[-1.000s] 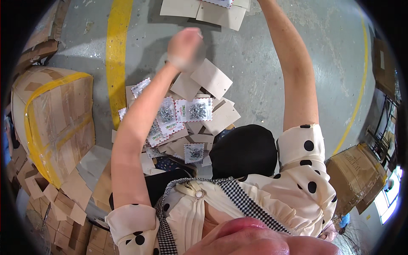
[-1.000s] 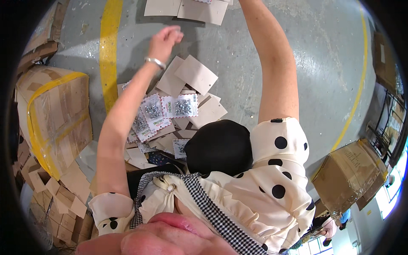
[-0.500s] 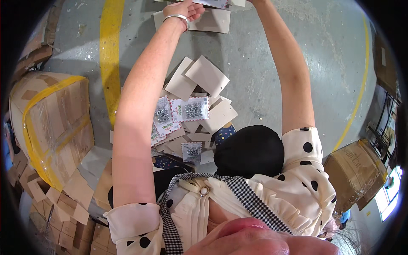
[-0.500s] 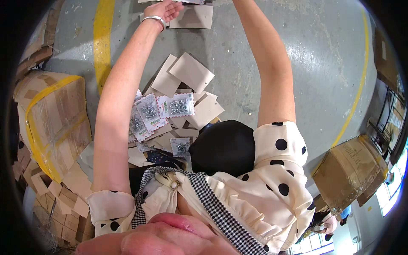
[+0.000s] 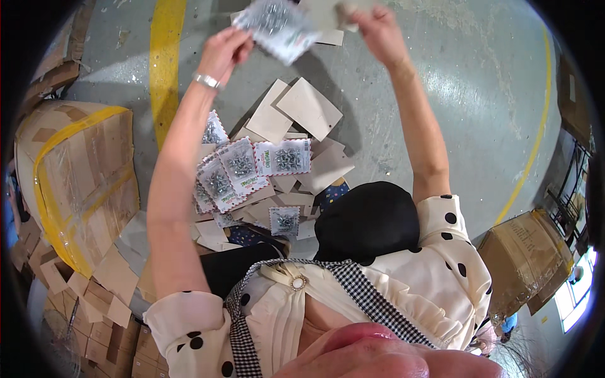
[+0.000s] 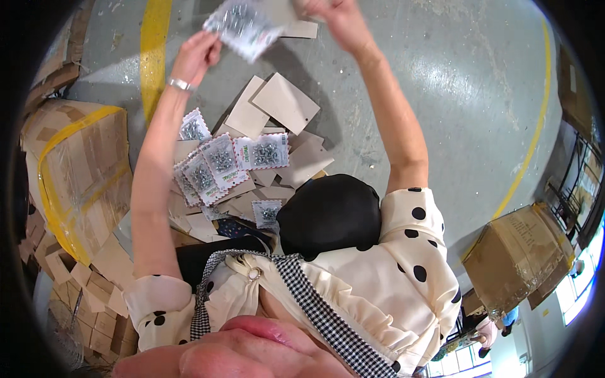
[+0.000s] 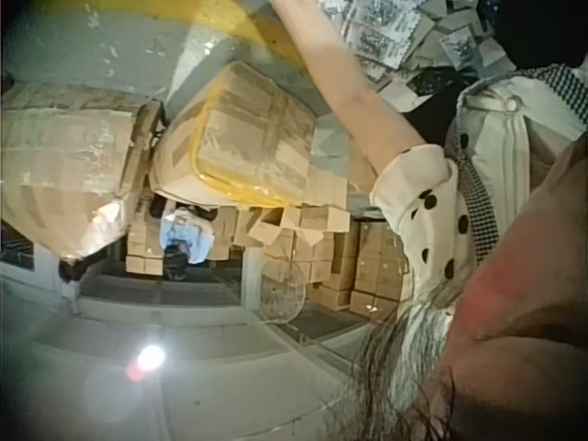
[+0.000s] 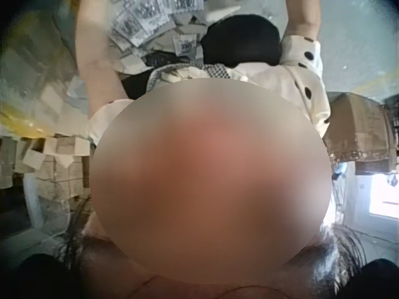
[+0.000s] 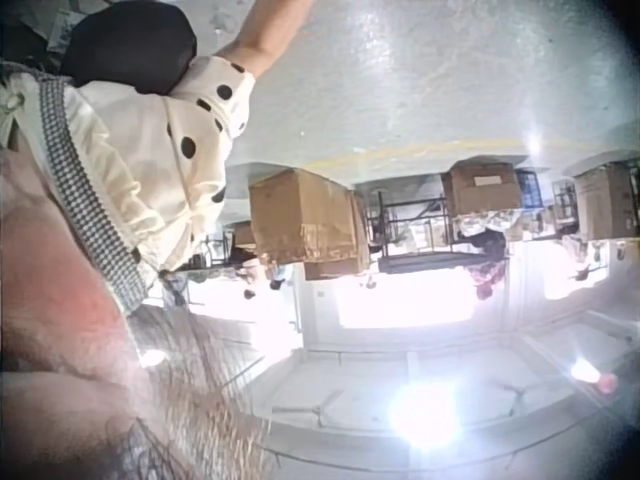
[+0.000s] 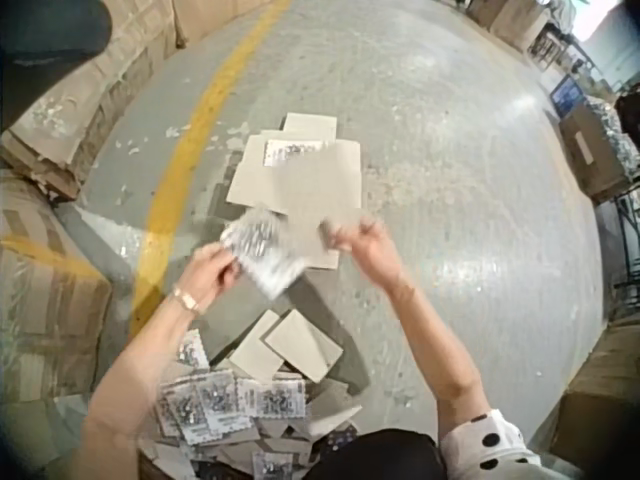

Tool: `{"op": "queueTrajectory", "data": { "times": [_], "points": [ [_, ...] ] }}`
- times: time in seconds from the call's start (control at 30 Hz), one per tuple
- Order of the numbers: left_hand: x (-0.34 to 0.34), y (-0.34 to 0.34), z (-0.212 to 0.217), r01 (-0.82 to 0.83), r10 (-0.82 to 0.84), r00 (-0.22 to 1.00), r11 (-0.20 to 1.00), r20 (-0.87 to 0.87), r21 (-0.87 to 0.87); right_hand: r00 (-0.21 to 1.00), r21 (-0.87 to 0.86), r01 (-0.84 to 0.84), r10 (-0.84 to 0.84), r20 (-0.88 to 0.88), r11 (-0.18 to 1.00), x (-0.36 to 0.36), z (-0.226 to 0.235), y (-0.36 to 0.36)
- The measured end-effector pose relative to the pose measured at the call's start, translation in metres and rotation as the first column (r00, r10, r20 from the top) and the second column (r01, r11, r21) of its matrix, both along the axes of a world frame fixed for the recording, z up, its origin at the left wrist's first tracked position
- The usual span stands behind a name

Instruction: Sorting small foil packets and flat cardboard pieces out of a larger cardboard box while sitting on a warehouse floor.

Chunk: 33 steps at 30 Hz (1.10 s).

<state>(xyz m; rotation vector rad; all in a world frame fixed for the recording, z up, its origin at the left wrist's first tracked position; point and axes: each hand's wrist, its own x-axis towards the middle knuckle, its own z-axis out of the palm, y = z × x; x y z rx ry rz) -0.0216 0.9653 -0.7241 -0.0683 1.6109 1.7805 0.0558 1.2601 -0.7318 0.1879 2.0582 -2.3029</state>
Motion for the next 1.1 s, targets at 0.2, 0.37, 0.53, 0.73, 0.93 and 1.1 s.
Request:
{"op": "queueTrajectory", "data": {
  "times": [0.2, 0.37, 0.53, 0.73, 0.93, 1.1],
  "points": [
    [0.068, -0.133, -0.032, 0.367, -0.349, 0.93, 0.847, 0.118, -0.384, 0.833, 0.132, -0.552, 0.539, 0.123, 0.824, 0.076, -0.016, -0.122],
    [0.079, -0.147, -0.013, 0.63, -0.444, 0.774, 0.605, 0.451, -0.486, 0.811, 0.554, -0.507, 0.583, 0.048, 0.66, 0.063, -0.004, -0.117],
    [0.023, -0.103, 0.002, 0.59, -0.689, 0.638, 0.15, 0.344, -0.794, 0.949, 0.971, 0.135, 0.256, -0.184, 0.199, 0.003, -0.028, -0.044],
    [-0.003, -0.037, -0.017, 0.107, -0.661, 0.684, 0.51, -0.309, -0.854, 0.969, 0.994, -0.068, 0.242, 0.046, 0.086, -0.008, -0.044, -0.037],
    [0.022, -0.036, -0.038, 0.033, -0.538, 0.732, 0.641, -0.418, -0.767, 0.973, 0.944, -0.179, 0.193, 0.128, 0.277, 0.065, -0.041, -0.039],
    [0.022, -0.05, -0.053, -0.294, -0.478, 0.59, 0.623, -0.651, -0.724, 0.906, 0.948, -0.158, 0.422, 0.027, 0.278, 0.077, 0.001, -0.047]
  ]
}}
